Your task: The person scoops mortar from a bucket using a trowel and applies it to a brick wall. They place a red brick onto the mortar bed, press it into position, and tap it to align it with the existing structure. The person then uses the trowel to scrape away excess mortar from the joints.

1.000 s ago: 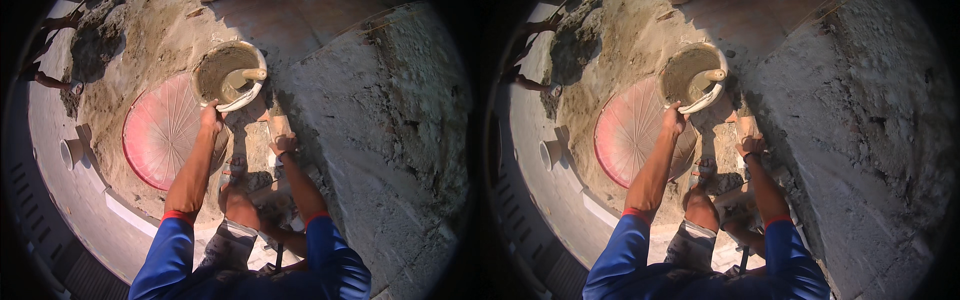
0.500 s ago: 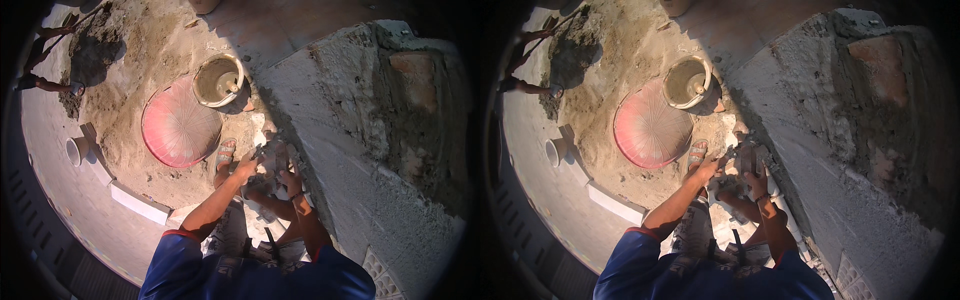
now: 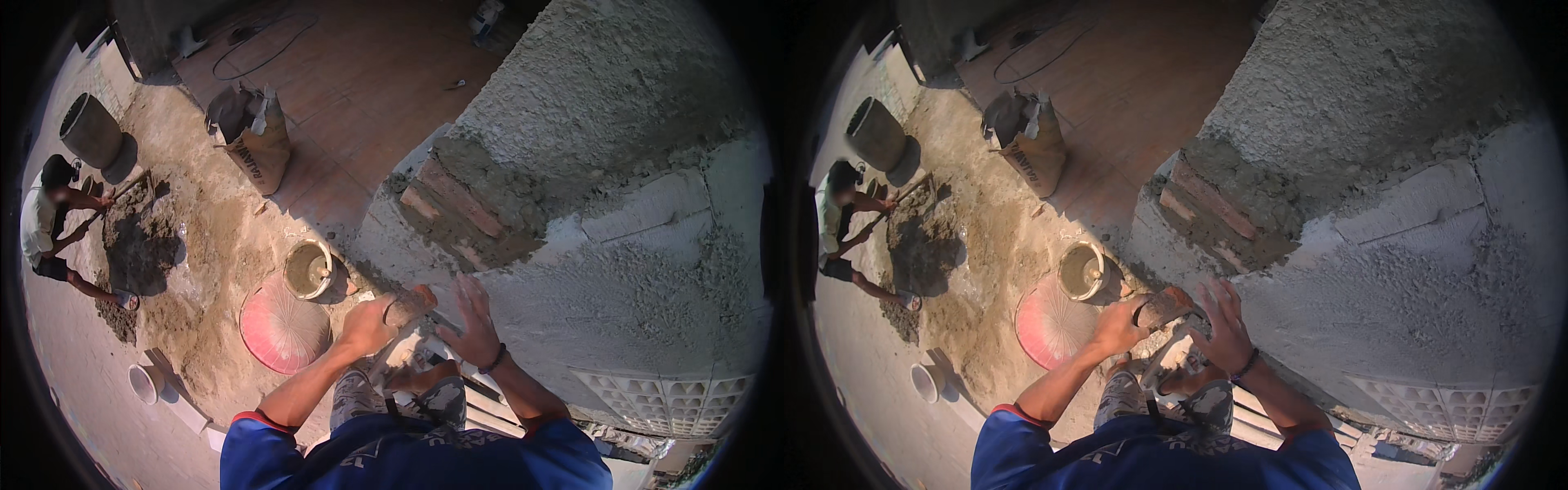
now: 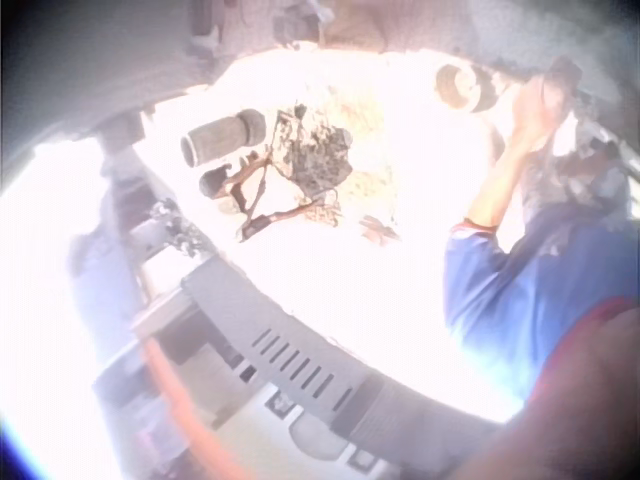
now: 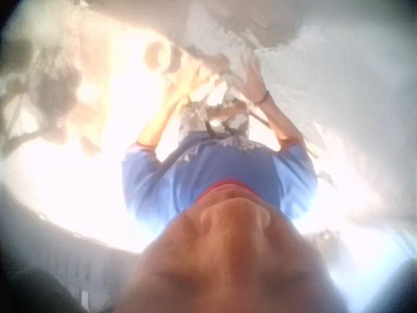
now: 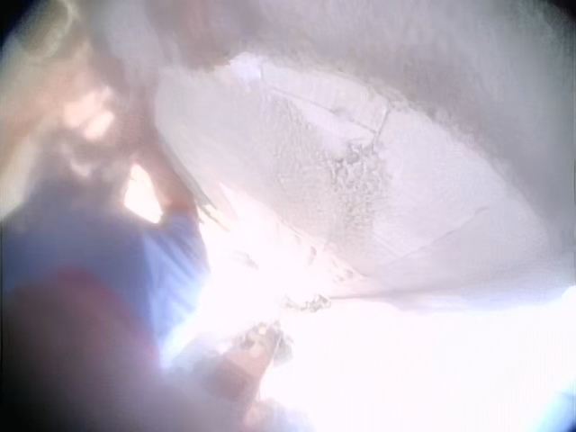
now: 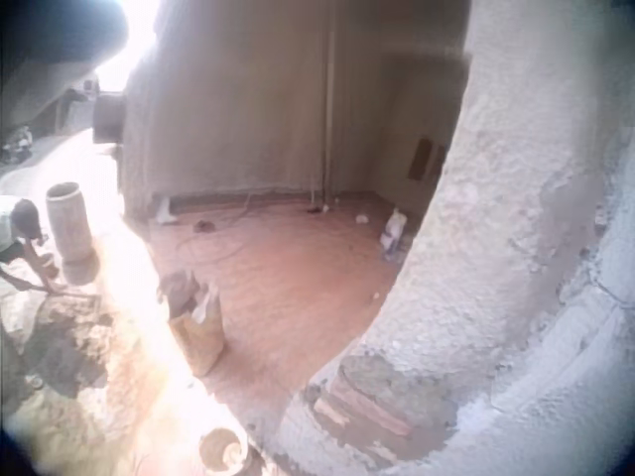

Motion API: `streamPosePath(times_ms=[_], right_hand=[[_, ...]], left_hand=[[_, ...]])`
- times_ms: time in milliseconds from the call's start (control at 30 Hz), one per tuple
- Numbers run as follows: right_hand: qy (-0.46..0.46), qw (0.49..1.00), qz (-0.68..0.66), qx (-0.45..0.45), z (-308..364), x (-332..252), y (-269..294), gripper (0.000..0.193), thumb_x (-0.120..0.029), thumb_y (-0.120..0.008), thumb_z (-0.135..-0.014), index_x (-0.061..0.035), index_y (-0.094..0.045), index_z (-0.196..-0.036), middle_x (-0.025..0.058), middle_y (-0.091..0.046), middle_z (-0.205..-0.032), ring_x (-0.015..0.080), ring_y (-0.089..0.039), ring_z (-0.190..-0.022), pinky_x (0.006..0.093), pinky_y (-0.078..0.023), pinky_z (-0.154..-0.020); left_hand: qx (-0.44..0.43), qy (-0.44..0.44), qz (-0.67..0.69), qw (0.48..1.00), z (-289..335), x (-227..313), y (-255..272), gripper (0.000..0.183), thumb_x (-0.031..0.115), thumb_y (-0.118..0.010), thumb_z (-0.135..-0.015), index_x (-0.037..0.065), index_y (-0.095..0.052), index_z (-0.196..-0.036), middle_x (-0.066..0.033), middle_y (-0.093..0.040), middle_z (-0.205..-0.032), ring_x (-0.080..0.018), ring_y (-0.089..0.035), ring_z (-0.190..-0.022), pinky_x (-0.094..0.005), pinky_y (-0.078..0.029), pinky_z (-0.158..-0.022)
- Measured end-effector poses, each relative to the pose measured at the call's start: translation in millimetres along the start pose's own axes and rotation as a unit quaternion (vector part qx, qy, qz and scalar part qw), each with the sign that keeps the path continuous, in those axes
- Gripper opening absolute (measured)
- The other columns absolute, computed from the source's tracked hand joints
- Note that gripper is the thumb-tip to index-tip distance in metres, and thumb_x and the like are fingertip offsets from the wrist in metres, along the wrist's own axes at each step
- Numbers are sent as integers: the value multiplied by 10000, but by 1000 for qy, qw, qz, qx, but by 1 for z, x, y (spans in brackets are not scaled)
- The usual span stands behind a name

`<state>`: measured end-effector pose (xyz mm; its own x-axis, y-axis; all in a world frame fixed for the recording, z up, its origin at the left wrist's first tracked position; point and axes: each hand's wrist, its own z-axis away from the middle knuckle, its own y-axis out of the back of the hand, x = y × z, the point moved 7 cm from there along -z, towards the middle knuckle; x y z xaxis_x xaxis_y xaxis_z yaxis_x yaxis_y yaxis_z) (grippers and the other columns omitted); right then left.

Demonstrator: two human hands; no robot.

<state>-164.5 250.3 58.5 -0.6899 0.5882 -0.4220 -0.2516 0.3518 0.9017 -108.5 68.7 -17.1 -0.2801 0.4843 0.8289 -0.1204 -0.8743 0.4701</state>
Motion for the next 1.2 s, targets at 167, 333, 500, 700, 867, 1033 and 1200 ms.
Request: streamPosePath(times_ms=[167,333,500,700,867,1033,1200], right_hand=[[49,985,98,-131,-34,-55,63,876,-178,-748,-820,-58,-283,-1552,246,-451,-1430,441,-377,-1367,540,-345,-1128],[-15,999,13,-50,-49,-49,97,879,-116,-715,-838,-68,-232,-1572,256,-556,-1268,417,-488,-1222,523,-397,-1048],[-33,997,23,65,-74,-47,163,768,-63,-704,-829,-44,-364,-1517,239,-583,-1202,396,-532,-1100,473,-428,-990],[-24,975,54,215,-121,-18,211,613,-67,-696,-828,-36,-514,-1413,227,-611,-1148,392,-539,-1074,455,-429,-979],[13,971,93,221,-162,-11,206,567,-76,-705,-821,-72,-567,-1372,203,-619,-1133,399,-535,-1078,462,-432,-977],[5,973,120,198,-176,-5,195,535,-81,-694,-829,-95,-588,-1353,184,-625,-1149,391,-531,-1108,461,-432,-986],[5,973,117,201,-178,-9,194,508,-85,-676,-846,-88,-589,-1347,175,-626,-1200,387,-526,-1127,462,-428,-1001]], left_hand=[[-23,-261,-184,947,0,116,52,549,152,-728,-702,70,-644,-1239,-199,-708,-1048,-379,-642,-1020,-449,-509,-917],[-23,-277,-206,938,-11,179,84,622,300,-799,-773,58,-579,-1302,-159,-707,-1058,-389,-616,-1062,-504,-450,-984],[255,-409,-64,874,-23,188,156,528,217,-757,-846,33,-573,-1306,-212,-695,-1053,-372,-642,-1039,-457,-489,-934],[307,-190,149,920,-136,81,146,409,100,-657,-909,2,-605,-1303,-181,-724,-1067,-224,-701,-856,-347,-525,-773],[303,-171,189,918,-163,80,124,429,101,-656,-905,-17,-606,-1315,-152,-734,-1055,-189,-666,-786,-350,-516,-739],[301,-194,180,916,-168,101,121,455,124,-658,-894,-24,-598,-1320,-203,-691,-1167,-253,-631,-939,-377,-490,-844],[268,-216,258,903,-175,112,115,462,109,-652,-878,-65,-590,-1301,-259,-614,-1298,-390,-576,-1235,-406,-429,-1063]])
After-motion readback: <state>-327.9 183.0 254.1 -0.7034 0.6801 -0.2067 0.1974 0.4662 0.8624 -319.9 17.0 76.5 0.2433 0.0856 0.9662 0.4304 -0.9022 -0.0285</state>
